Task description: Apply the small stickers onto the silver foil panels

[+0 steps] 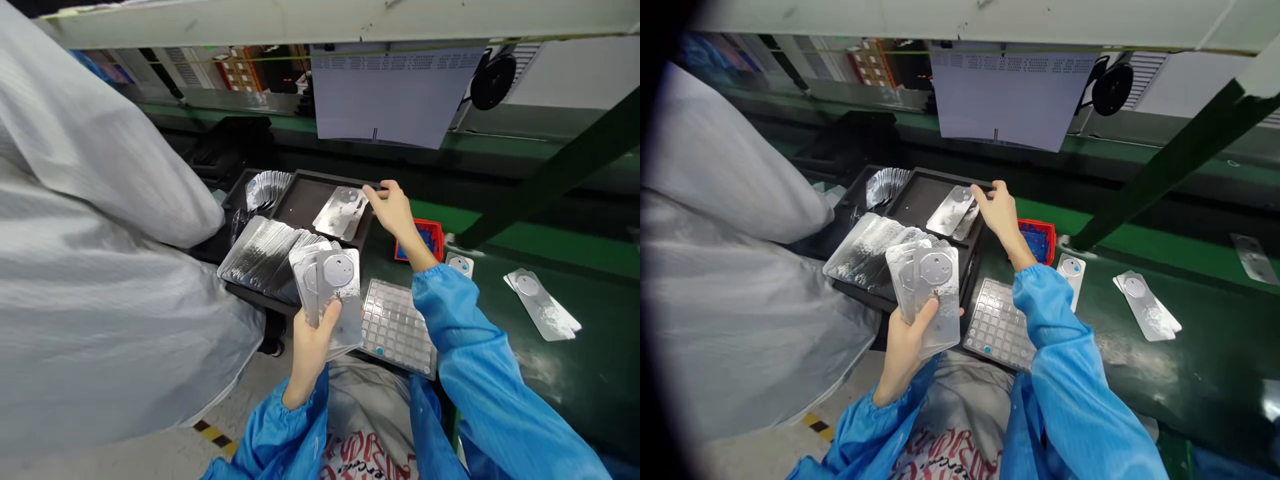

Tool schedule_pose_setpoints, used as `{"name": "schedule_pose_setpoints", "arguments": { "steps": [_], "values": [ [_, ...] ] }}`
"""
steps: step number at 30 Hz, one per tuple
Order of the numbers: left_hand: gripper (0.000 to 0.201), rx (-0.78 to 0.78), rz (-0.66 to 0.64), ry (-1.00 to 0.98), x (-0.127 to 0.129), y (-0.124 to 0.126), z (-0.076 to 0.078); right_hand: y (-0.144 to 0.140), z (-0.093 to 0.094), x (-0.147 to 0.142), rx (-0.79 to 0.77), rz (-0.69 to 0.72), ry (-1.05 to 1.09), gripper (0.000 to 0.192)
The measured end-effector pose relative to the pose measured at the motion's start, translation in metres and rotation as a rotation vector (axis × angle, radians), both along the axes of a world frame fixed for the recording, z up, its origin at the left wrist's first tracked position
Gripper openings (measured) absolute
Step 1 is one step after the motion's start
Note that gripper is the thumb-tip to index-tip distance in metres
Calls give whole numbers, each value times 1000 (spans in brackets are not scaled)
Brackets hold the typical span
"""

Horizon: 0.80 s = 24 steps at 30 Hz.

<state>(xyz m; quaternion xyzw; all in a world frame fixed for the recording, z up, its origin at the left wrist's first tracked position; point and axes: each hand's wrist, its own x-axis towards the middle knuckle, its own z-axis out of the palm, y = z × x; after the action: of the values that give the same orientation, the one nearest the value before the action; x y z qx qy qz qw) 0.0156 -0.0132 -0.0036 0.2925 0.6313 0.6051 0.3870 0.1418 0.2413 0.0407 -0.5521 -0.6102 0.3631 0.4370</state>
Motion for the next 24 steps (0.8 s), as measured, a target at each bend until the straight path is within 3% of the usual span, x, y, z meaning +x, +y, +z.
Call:
{"name": "schedule_pose_setpoints", "arguments": {
  "steps": [2,4,8,13,18,24],
  "values": [
    [47,-47,-28,-24,-2,1,0,-27,-13,13,182,-10,-120,57],
    [36,-77,-53,-33,-2,4,4,-67,-28,38,267,31,-112,49],
    [27,-89,-144,-32,1,8,13,-156,-57,100,177,70,-179,27],
    [31,-148,-164,20,8,6,11,-239,-91,150,75,-54,-382,22],
    [42,-209,-127,77,16,3,6,-287,-111,160,35,-40,-454,20],
    [36,-203,-136,119,21,4,8,-314,-113,160,15,60,-598,25]
  ]
}}
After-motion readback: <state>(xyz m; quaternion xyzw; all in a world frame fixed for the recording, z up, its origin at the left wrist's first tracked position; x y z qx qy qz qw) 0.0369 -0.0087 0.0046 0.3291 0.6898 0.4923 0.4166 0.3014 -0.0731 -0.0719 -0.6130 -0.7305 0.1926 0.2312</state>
